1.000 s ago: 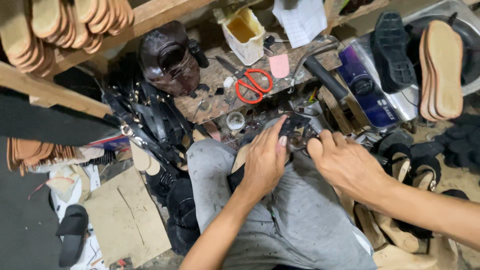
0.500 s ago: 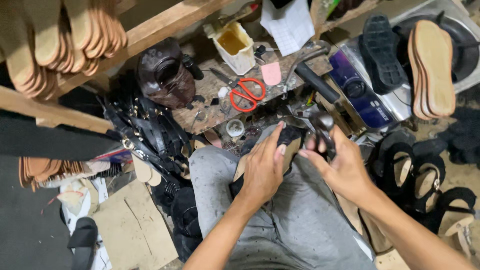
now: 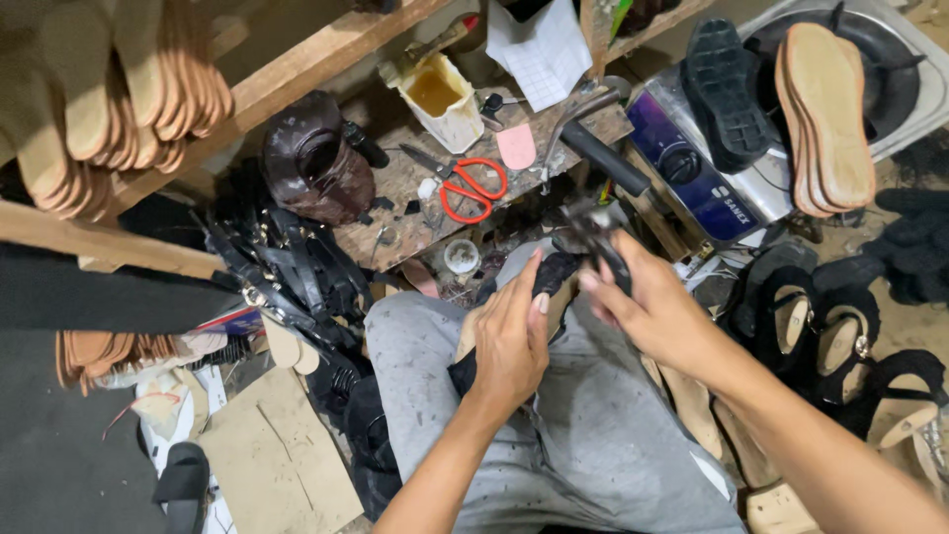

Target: The person sits on the workshop floor and flexes a tan insole in their hands, then fits it into a black fuzzy shoe upper, pressing and adjusting it to seat properly. They later use a hammer to tap and set the insole and upper assembly while holding the shoe on their lap.

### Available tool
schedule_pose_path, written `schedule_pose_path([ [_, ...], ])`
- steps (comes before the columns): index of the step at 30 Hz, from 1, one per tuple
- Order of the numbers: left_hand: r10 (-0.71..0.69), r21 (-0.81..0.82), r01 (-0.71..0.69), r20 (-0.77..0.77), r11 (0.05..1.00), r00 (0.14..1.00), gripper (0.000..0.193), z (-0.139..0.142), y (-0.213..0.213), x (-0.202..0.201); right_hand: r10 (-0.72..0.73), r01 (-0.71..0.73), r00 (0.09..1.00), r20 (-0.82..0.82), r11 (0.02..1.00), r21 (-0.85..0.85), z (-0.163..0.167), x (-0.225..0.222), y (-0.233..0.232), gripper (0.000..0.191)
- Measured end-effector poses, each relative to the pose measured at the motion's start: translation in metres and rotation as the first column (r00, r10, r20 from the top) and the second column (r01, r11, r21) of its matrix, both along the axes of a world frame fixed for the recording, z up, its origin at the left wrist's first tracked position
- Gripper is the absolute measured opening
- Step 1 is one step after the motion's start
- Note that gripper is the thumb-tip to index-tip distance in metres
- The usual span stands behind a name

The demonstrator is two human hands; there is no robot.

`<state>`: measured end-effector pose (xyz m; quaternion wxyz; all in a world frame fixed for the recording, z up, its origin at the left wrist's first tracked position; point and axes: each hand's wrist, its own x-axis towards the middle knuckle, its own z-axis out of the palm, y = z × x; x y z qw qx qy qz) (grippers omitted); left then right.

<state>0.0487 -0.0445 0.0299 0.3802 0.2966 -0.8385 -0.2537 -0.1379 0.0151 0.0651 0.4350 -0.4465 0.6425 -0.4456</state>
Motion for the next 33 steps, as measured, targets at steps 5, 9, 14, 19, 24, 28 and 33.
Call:
schedule_pose_path([
  [5,0.023,0.018,-0.023,-0.008,1.0,1.0,0.046,0.0,0.005,0.005,0.256,-0.309,0.492,-0.832,0.945,0.107,0.014,0.008,0.035,0.028],
  [9,0.012,0.037,-0.011,-0.01,0.999,1.0,0.046,0.002,0.01,0.006,0.28,-0.393,0.216,-0.935,0.902,0.18,0.025,0.019,0.037,0.035],
  [14,0.004,0.036,-0.003,-0.039,0.999,0.999,0.044,0.008,0.009,0.011,0.326,-0.367,0.392,-0.86,0.913,0.179,0.03,0.014,0.028,0.028],
  [19,-0.069,0.244,0.072,-0.022,0.967,0.997,0.044,0.017,-0.001,0.016,0.146,-0.428,0.431,-0.891,0.902,-0.059,0.009,0.019,0.02,0.024],
  [24,-0.063,0.229,0.052,0.044,0.972,0.997,0.042,0.023,-0.007,0.009,0.236,-0.434,0.155,-0.959,0.888,0.148,0.01,0.011,0.023,0.023],
  [28,-0.05,0.167,0.046,0.022,0.985,0.999,0.041,0.023,-0.004,0.001,0.316,-0.377,0.382,-0.869,0.911,0.166,0.016,0.0,0.024,0.026],
  [33,-0.102,0.378,0.07,0.065,0.923,0.993,0.041,0.027,-0.012,0.005,0.126,-0.384,0.393,-0.911,0.923,-0.038,0.004,0.014,0.019,0.025],
])
